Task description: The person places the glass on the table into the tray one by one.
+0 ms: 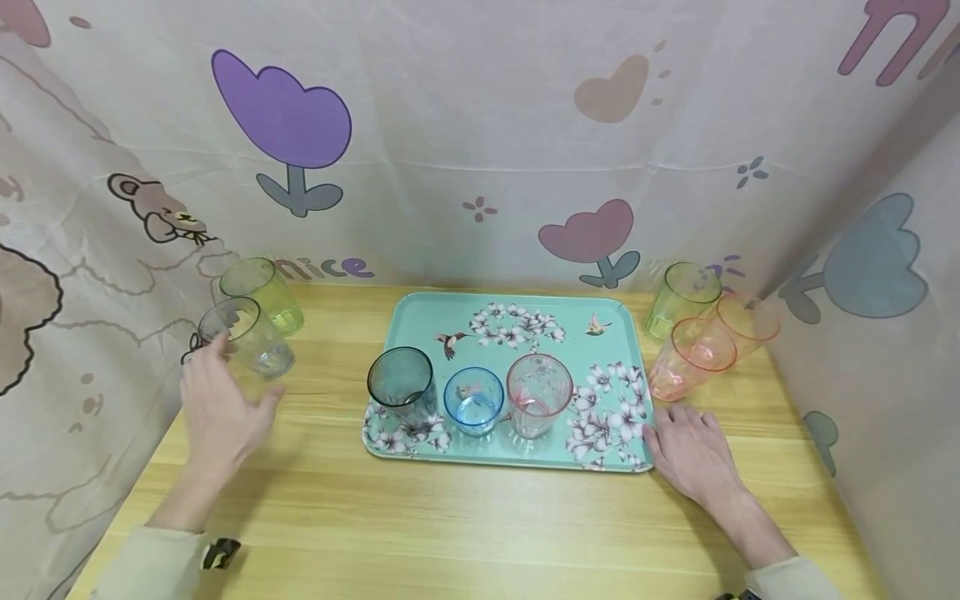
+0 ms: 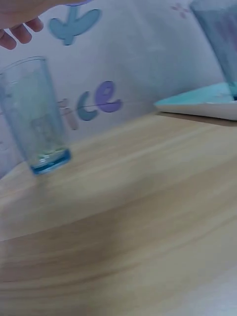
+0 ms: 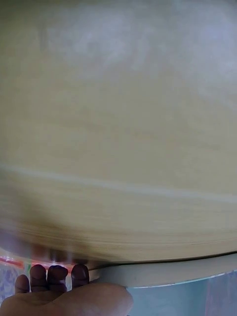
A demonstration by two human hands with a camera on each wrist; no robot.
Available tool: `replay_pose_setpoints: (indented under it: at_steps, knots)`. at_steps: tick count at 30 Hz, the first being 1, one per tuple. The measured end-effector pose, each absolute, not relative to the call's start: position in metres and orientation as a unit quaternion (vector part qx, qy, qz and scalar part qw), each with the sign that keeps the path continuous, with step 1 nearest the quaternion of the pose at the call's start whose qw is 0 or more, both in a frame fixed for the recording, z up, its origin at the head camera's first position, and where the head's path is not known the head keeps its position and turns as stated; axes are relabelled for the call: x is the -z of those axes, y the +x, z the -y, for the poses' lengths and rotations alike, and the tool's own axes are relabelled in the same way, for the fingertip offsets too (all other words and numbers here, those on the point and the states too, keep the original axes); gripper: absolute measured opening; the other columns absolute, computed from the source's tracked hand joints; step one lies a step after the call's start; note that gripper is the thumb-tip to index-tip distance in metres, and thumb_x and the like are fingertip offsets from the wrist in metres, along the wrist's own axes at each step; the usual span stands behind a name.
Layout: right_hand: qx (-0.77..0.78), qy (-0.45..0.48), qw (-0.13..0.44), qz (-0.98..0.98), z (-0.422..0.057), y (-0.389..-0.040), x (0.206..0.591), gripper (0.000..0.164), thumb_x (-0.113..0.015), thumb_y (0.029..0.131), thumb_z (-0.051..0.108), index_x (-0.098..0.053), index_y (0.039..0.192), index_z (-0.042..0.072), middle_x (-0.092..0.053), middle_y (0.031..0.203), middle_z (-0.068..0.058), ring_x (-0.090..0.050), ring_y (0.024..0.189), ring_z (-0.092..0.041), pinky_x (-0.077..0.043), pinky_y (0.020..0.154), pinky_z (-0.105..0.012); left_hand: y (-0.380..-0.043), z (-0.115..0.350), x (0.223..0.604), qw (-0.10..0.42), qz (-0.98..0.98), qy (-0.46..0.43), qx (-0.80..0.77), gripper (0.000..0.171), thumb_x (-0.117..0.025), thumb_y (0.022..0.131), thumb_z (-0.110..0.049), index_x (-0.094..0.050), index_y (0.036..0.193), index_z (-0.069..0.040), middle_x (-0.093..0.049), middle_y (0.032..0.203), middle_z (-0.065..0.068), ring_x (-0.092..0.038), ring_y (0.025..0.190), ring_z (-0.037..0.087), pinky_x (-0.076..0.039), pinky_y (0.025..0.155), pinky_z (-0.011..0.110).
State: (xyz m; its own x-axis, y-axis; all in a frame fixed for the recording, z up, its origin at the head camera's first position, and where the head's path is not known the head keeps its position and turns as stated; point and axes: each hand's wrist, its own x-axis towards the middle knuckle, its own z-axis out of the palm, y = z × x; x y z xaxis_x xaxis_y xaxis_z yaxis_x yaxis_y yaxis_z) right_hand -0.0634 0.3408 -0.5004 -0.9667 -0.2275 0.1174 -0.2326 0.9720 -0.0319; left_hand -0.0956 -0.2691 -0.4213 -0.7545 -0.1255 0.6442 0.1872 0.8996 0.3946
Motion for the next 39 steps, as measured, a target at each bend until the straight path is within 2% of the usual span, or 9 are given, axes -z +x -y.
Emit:
replay_pose_setpoints:
  at_steps: [4, 8, 13, 19, 24, 27, 32, 36, 39]
  knots:
    - [-0.023, 0.116, 0.056, 0.991, -0.341, -0.064, 0.501, 0.025, -0.06, 0.103, 0.029, -0.065, 0.097, 0.005, -0.065, 0.091, -0.014, -0.066, 0.094, -0.042, -0.039, 0.076, -0.051, -0.098, 0.286, 0.418, 0.375, 0.895, 0.022, 0.241, 0.135, -0.031, 0.077, -0.104, -0.037, 0.154, 0.006, -0.051, 0.124, 0.039, -0.044, 0.108, 0.054, -0.032, 0.091, 0.065]
    - [-0.023, 0.117, 0.058, 0.991, -0.341, -0.064, 0.501, 0.025, -0.06, 0.103, 0.028, -0.065, 0.097, 0.005, -0.066, 0.091, -0.014, -0.066, 0.094, -0.043, -0.039, 0.076, -0.051, -0.102, 0.3, 0.42, 0.398, 0.881, 0.058, 0.249, 0.136, -0.028, 0.075, -0.106, -0.034, 0.157, 0.002, -0.049, 0.126, 0.041, -0.043, 0.112, 0.055, -0.031, 0.096, 0.067]
    - [-0.023, 0.118, 0.059, 0.991, -0.341, -0.064, 0.501, 0.025, -0.06, 0.103, 0.028, -0.066, 0.097, 0.005, -0.065, 0.09, -0.013, -0.066, 0.092, -0.042, -0.039, 0.076, -0.051, -0.106, 0.314, 0.425, 0.394, 0.876, 0.101, 0.26, 0.137, -0.031, 0.073, -0.106, -0.031, 0.157, 0.002, -0.045, 0.129, 0.039, -0.039, 0.117, 0.053, -0.029, 0.102, 0.065]
    - [-0.023, 0.117, 0.057, 0.991, -0.34, -0.064, 0.5, 0.024, -0.06, 0.102, 0.028, -0.065, 0.095, 0.006, -0.065, 0.089, -0.013, -0.066, 0.092, -0.041, -0.039, 0.075, -0.05, -0.11, 0.324, 0.428, 0.361, 0.882, 0.152, 0.262, 0.132, -0.041, 0.075, -0.103, -0.028, 0.156, 0.001, -0.042, 0.131, 0.033, -0.036, 0.117, 0.048, -0.029, 0.106, 0.059]
    - [-0.023, 0.116, 0.055, 0.991, -0.339, -0.063, 0.5, 0.024, -0.059, 0.103, 0.028, -0.065, 0.096, 0.005, -0.065, 0.09, -0.013, -0.066, 0.093, -0.041, -0.04, 0.075, -0.05, -0.116, 0.332, 0.433, 0.338, 0.887, 0.175, 0.26, 0.117, -0.055, 0.083, -0.088, -0.028, 0.157, -0.001, -0.043, 0.132, 0.031, -0.037, 0.117, 0.045, -0.03, 0.105, 0.058]
    - [-0.024, 0.116, 0.054, 0.992, -0.339, -0.063, 0.5, 0.024, -0.059, 0.103, 0.028, -0.065, 0.096, 0.006, -0.065, 0.09, -0.014, -0.066, 0.093, -0.042, -0.04, 0.076, -0.051, -0.119, 0.336, 0.435, 0.301, 0.903, 0.188, 0.244, 0.113, -0.06, 0.086, -0.08, -0.028, 0.157, 0.001, -0.043, 0.135, 0.033, -0.039, 0.121, 0.047, -0.032, 0.107, 0.061]
    - [-0.025, 0.114, 0.052, 0.992, -0.339, -0.063, 0.5, 0.025, -0.059, 0.103, 0.028, -0.065, 0.096, 0.006, -0.065, 0.091, -0.014, -0.066, 0.094, -0.042, -0.04, 0.076, -0.051, -0.124, 0.341, 0.438, 0.22, 0.939, 0.185, 0.188, 0.116, -0.059, 0.088, -0.08, -0.027, 0.155, 0.01, -0.045, 0.135, 0.04, -0.042, 0.12, 0.053, -0.034, 0.104, 0.066]
    - [-0.025, 0.114, 0.052, 0.992, -0.34, -0.063, 0.5, 0.024, -0.059, 0.103, 0.028, -0.065, 0.095, 0.006, -0.065, 0.09, -0.013, -0.066, 0.093, -0.042, -0.04, 0.076, -0.051, -0.128, 0.345, 0.442, 0.196, 0.954, 0.167, 0.155, 0.115, -0.057, 0.087, -0.082, -0.037, 0.139, 0.019, -0.048, 0.121, 0.041, -0.043, 0.104, 0.052, -0.035, 0.092, 0.062]
    - [-0.025, 0.115, 0.052, 0.992, -0.34, -0.063, 0.501, 0.024, -0.06, 0.103, 0.028, -0.065, 0.094, 0.007, -0.064, 0.09, -0.012, -0.066, 0.092, -0.041, -0.04, 0.075, -0.05, -0.13, 0.347, 0.444, 0.182, 0.959, 0.163, 0.146, 0.114, -0.057, 0.087, -0.082, -0.039, 0.135, 0.02, -0.048, 0.119, 0.04, -0.043, 0.104, 0.052, -0.035, 0.091, 0.062]
